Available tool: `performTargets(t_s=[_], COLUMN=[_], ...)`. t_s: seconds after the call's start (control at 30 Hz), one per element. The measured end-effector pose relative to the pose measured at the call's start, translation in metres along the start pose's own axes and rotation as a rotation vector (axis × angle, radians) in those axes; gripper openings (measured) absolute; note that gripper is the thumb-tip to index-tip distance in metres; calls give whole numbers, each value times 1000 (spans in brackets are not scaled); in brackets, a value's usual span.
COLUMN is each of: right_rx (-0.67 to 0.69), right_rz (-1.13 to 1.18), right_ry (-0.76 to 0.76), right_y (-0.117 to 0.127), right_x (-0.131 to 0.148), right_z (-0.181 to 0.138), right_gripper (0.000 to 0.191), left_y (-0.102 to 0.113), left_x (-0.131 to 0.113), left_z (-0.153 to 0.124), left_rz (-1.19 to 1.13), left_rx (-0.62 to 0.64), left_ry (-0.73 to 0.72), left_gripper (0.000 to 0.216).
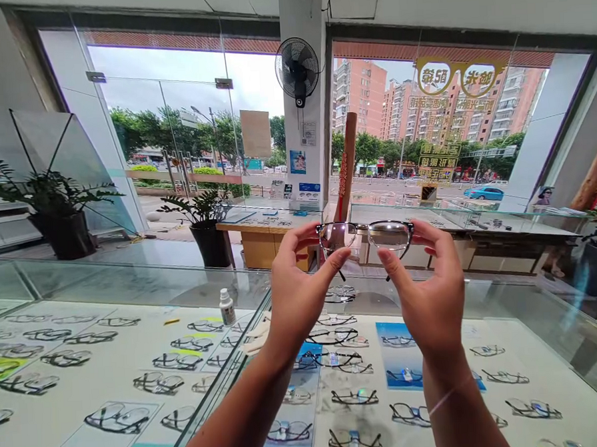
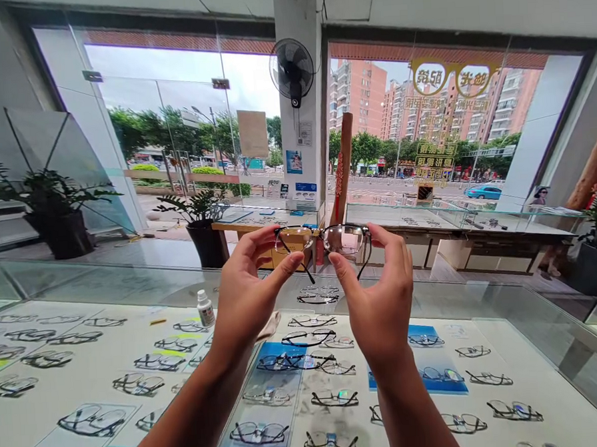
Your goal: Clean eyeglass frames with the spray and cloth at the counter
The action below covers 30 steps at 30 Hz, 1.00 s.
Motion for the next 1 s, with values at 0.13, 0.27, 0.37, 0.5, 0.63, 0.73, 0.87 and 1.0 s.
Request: performTargets(t_s=[0.13, 0.27, 0.37, 0.5, 0.63, 0.73, 0.87, 1.0], right_rx=[-8, -9, -20, -48, -53, -55, -56, -36], right_rz=[-19, 17, 37, 7, -49, -68, -79, -48], right_ry=[30, 57, 84, 139, 158, 164, 162, 146], right_y=[0, -2, -3, -2, -4, -4, -5, -7], right_x=[2, 5, 8, 13, 14, 15, 17, 14], right_z=[0, 0, -1, -3, -4, -4, -4, -3], right_gripper=[54, 52, 52, 50, 49, 49, 47, 47], left_y=[-3, 0, 2, -1, -5, -7, -8, -5], left_x=[7, 3, 1, 5, 15, 21, 23, 11], left_z=[4, 7, 9, 11, 14, 15, 16, 16], left_rz=[-46, -35, -19, -45, -68, -66, -75, -29], left_rx=[29, -5, -29, 17, 74, 101, 118, 54], left_ry=[13, -63, -99, -57, 41, 99, 85, -82], left_gripper=[59, 63, 63, 64, 67, 69, 68, 65])
Point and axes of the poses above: each hand's wrist, its own z-axis towards the middle knuckle, its own y-axis out of the back of the hand, x = y × z, the point moved 8 cm from there along z, towards the middle knuckle, and after that the axes turned 11 degrees about -x, right-handed, at the moved point
